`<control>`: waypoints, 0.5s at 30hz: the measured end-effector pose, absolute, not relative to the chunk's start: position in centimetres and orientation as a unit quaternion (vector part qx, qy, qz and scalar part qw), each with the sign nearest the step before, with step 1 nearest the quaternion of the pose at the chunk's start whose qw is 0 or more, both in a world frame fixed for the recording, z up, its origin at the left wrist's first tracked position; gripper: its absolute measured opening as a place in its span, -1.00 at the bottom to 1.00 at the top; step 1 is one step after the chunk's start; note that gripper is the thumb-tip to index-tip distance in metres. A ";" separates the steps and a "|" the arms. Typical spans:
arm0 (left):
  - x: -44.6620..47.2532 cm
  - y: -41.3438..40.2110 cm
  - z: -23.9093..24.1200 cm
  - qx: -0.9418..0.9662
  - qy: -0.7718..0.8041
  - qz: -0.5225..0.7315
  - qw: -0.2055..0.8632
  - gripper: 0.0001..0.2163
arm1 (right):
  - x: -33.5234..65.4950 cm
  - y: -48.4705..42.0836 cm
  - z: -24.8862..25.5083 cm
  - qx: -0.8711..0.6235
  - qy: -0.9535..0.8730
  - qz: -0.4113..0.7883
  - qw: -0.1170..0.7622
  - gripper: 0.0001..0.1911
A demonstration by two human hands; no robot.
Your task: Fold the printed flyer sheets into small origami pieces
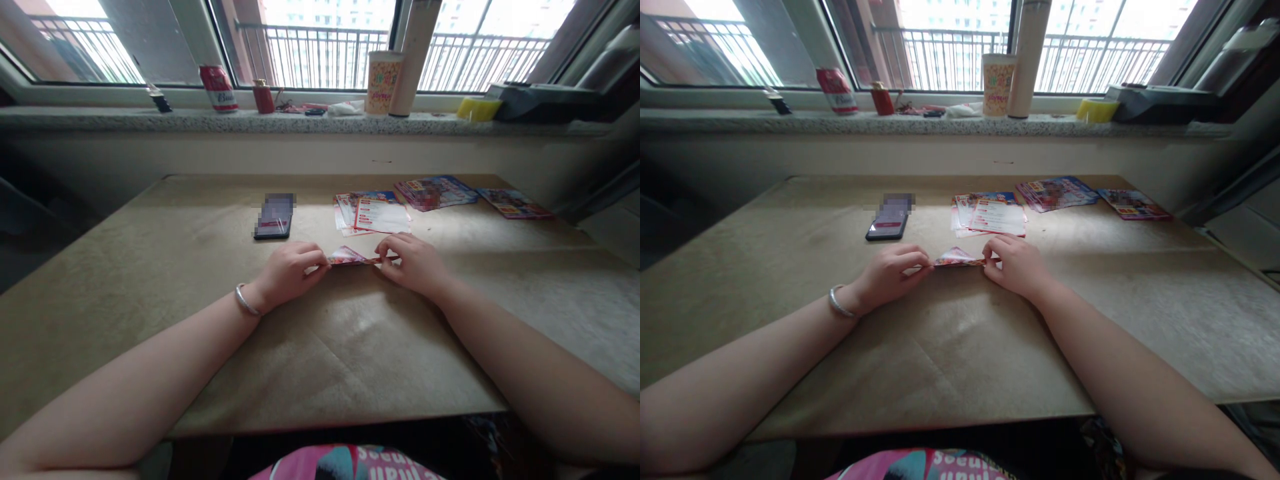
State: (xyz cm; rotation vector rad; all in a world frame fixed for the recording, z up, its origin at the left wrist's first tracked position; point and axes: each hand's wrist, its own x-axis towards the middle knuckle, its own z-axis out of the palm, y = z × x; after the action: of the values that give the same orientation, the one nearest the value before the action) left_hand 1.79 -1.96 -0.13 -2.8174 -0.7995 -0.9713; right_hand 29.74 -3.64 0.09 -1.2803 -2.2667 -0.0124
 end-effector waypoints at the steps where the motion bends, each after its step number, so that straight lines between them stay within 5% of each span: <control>1: 1.7 -1.9 -0.2 -0.912 -0.260 -0.316 0.028 -0.84 | 29.9 -3.6 0.2 -0.480 -0.836 -0.003 0.265 -0.94; 15: 1.4 -1.8 -0.1 -0.897 -0.249 -0.362 0.054 -0.91 | 30.9 -3.3 0.5 -0.516 -0.810 0.016 0.280 -0.92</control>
State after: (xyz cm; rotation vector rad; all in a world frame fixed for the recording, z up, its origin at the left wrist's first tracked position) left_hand 1.42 -1.83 -0.06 -2.7255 -0.7562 -1.0985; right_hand 30.85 -3.28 0.48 -1.3824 -2.1710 0.0432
